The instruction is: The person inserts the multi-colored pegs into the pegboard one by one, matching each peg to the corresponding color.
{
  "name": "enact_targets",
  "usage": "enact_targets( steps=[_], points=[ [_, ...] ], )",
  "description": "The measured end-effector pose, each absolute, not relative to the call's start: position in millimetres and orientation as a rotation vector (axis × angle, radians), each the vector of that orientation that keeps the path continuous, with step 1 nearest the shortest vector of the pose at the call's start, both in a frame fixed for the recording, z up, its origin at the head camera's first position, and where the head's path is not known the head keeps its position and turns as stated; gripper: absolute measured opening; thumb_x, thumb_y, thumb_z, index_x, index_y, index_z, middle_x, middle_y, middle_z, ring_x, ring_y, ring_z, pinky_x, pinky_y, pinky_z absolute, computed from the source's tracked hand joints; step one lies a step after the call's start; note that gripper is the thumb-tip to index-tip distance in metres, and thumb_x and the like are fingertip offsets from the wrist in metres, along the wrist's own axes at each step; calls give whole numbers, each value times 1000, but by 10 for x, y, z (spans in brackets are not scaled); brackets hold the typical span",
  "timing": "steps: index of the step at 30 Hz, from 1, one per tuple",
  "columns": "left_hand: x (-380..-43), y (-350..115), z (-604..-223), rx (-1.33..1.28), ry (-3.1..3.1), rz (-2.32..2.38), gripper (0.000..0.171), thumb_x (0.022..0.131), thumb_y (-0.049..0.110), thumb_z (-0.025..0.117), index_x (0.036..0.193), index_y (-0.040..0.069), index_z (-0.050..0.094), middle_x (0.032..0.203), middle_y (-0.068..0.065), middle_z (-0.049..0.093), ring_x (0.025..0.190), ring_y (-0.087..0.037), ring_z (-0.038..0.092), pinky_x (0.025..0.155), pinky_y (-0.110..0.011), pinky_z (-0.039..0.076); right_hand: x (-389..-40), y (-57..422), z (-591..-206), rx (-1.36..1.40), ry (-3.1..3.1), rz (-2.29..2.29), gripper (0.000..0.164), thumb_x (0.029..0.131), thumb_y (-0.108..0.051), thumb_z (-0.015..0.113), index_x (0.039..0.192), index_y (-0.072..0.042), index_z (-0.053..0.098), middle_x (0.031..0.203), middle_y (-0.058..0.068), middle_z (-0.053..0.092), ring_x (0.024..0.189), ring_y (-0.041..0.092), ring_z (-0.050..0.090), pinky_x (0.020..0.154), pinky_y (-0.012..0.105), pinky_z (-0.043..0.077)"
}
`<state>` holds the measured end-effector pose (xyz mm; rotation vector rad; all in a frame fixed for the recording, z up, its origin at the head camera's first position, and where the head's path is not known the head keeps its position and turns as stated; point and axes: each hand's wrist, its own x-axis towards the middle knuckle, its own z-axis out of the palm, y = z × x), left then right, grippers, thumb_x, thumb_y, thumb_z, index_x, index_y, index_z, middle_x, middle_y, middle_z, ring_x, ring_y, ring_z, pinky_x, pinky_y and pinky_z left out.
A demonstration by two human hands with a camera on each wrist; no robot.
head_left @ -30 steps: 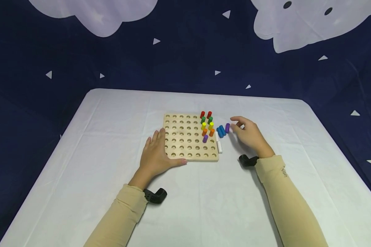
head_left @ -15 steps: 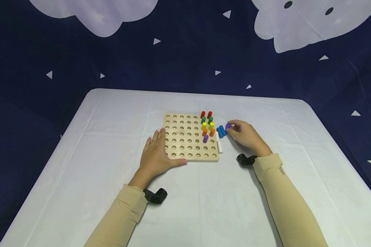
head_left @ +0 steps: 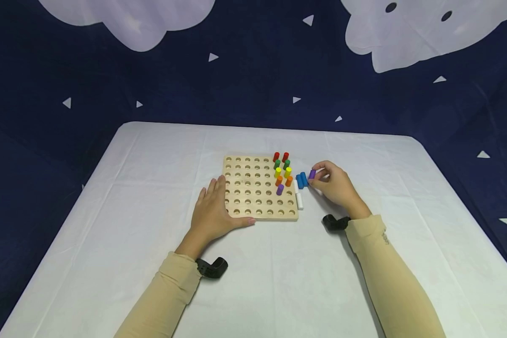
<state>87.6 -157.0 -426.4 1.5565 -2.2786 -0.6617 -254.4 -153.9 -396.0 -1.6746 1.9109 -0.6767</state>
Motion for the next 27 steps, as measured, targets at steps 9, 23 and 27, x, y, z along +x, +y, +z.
enact_targets(
  steps=[9, 23, 27],
  points=[
    [875, -1571, -4271, 1551, -2279, -661, 146, 56, 86, 71, 159, 7, 4, 166, -15, 11, 155, -28, 7, 125, -47, 4, -2448, -1388, -3861, -1725, 1886, -752, 28, 91, -25, 72, 112, -13, 58, 101, 6, 65, 81, 22, 56, 67, 30, 46],
    [879, -1574, -4268, 1552, -2272, -663, 147, 55, 86, 72, 159, 7, 4, 166, -15, 11, 156, -28, 7, 125, -47, 5, -2107, -1294, -3691, -1755, 1766, -689, 22, 87, -24, 76, 103, -17, 63, 98, 2, 69, 87, 22, 59, 69, 35, 46],
    [877, -1576, -4271, 1550, -2271, -667, 147, 55, 85, 72, 159, 7, 5, 166, -15, 11, 155, -28, 7, 125, -47, 5, -2062, -1313, -3739, -1777, 1729, -673, 20, 87, -22, 77, 102, -16, 65, 97, 2, 70, 87, 22, 60, 72, 35, 46]
  ],
)
